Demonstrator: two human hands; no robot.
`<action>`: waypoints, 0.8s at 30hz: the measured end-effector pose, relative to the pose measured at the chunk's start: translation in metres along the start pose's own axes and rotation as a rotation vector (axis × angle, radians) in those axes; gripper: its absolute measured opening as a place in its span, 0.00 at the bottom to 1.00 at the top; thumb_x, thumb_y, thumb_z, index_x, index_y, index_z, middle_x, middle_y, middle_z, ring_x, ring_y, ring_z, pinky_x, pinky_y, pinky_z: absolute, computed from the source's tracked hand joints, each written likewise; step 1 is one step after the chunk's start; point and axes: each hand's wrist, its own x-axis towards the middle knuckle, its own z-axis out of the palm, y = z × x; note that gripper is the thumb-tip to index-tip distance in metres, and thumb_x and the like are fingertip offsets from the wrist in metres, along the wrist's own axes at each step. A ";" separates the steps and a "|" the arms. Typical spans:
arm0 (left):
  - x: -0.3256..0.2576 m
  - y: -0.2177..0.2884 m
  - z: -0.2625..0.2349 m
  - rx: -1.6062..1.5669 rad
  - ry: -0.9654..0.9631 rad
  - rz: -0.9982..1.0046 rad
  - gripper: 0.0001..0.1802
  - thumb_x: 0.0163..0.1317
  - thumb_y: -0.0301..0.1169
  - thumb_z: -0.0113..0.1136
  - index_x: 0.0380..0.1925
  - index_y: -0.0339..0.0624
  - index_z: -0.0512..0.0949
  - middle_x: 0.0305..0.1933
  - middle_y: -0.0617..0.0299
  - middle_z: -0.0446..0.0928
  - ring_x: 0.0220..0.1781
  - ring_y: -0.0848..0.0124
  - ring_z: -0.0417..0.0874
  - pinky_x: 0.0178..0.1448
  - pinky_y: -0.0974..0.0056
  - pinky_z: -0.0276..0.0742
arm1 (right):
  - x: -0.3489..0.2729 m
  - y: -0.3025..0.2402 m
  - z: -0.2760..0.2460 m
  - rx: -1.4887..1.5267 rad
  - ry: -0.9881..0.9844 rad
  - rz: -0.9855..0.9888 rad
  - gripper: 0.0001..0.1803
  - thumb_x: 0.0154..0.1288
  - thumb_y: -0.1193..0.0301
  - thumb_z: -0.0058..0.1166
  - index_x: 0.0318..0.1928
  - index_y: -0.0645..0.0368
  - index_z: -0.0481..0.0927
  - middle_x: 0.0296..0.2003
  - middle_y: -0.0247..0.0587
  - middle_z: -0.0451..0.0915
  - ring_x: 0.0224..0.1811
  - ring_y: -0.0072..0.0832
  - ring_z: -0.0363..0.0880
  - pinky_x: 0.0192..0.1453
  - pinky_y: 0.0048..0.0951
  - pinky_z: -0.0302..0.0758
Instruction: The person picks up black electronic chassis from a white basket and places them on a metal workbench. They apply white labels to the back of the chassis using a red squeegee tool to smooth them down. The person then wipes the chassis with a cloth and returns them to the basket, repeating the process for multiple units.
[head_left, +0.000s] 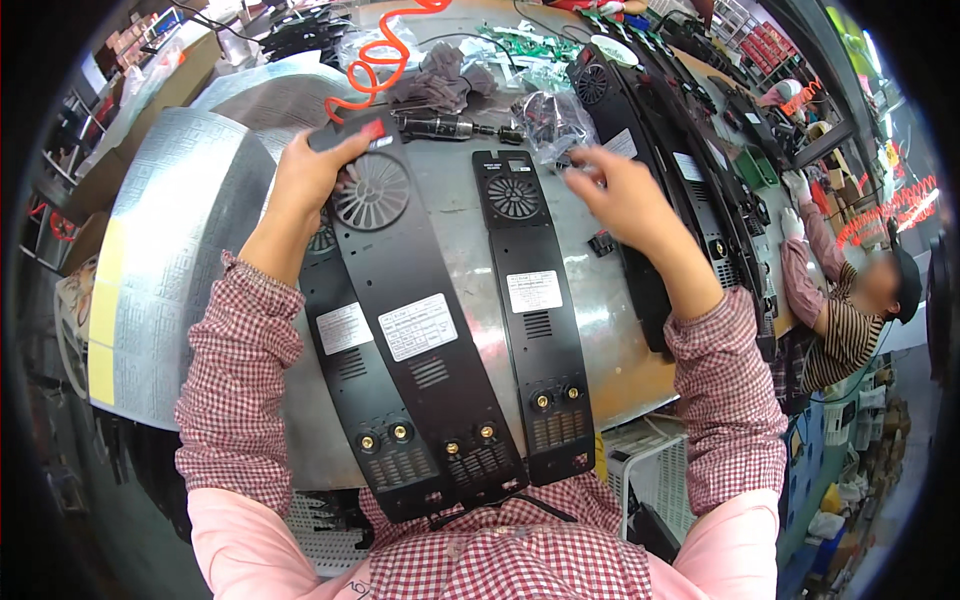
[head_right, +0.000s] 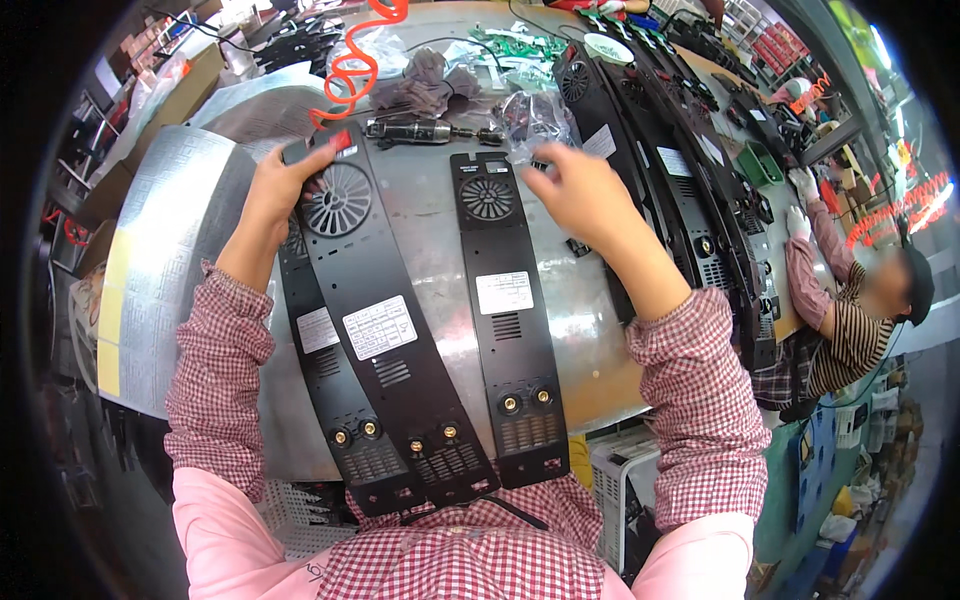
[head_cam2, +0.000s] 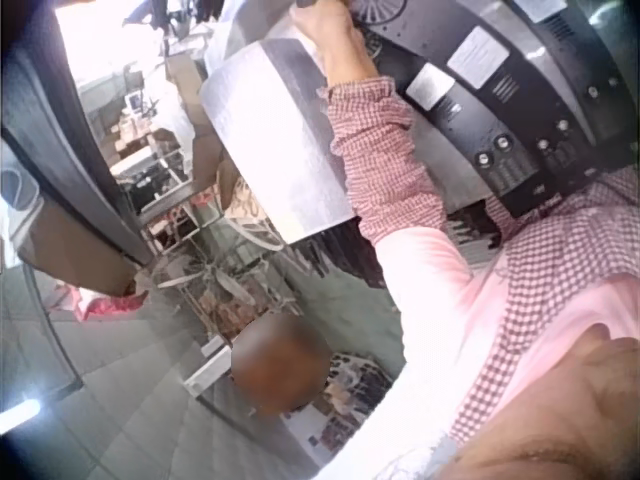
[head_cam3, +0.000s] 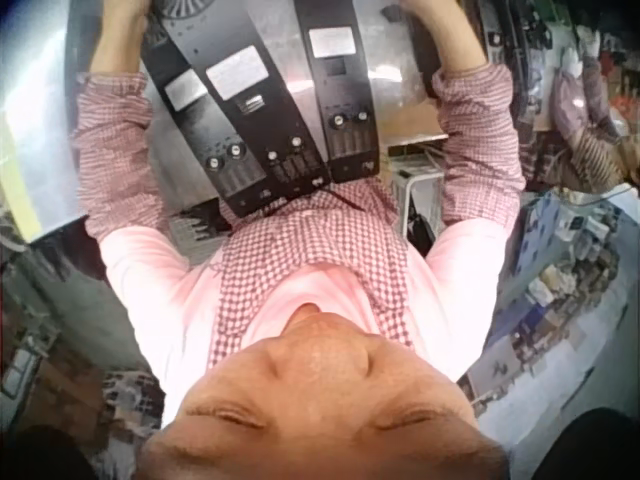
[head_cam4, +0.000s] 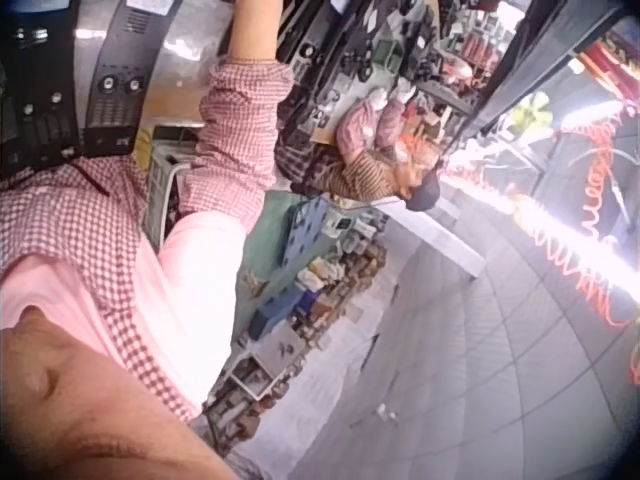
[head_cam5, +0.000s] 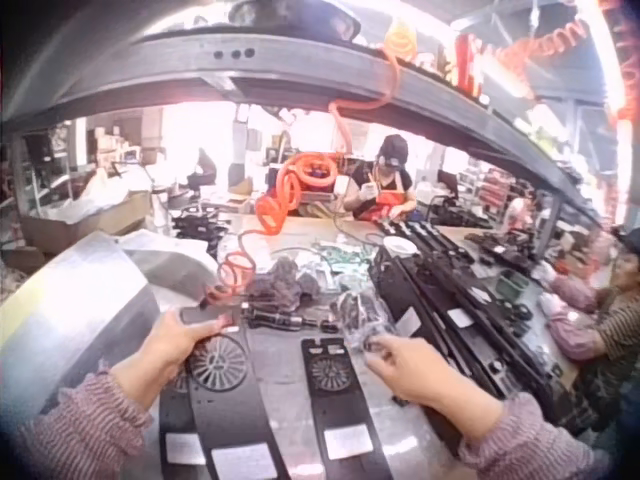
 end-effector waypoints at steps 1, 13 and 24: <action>0.017 -0.027 0.010 0.149 -0.020 0.044 0.44 0.51 0.44 0.76 0.62 0.26 0.70 0.45 0.50 0.82 0.44 0.61 0.84 0.51 0.61 0.78 | -0.007 0.041 0.011 -0.224 0.008 -0.038 0.26 0.65 0.59 0.58 0.61 0.55 0.75 0.46 0.55 0.82 0.49 0.50 0.82 0.54 0.45 0.78; 0.005 -0.018 0.197 0.792 -0.286 0.480 0.36 0.61 0.54 0.63 0.58 0.35 0.76 0.70 0.47 0.64 0.73 0.49 0.61 0.72 0.45 0.59 | -0.038 0.062 0.031 -0.030 0.072 -0.019 0.23 0.57 0.80 0.63 0.54 0.60 0.78 0.41 0.47 0.77 0.41 0.42 0.82 0.47 0.35 0.80; -0.012 0.041 0.118 -0.558 -0.529 -0.118 0.25 0.63 0.26 0.65 0.59 0.40 0.68 0.49 0.60 0.78 0.49 0.72 0.82 0.52 0.63 0.79 | -0.074 -0.018 -0.012 0.407 0.278 -0.397 0.26 0.56 0.82 0.66 0.57 0.57 0.79 0.44 0.37 0.80 0.42 0.24 0.81 0.42 0.24 0.82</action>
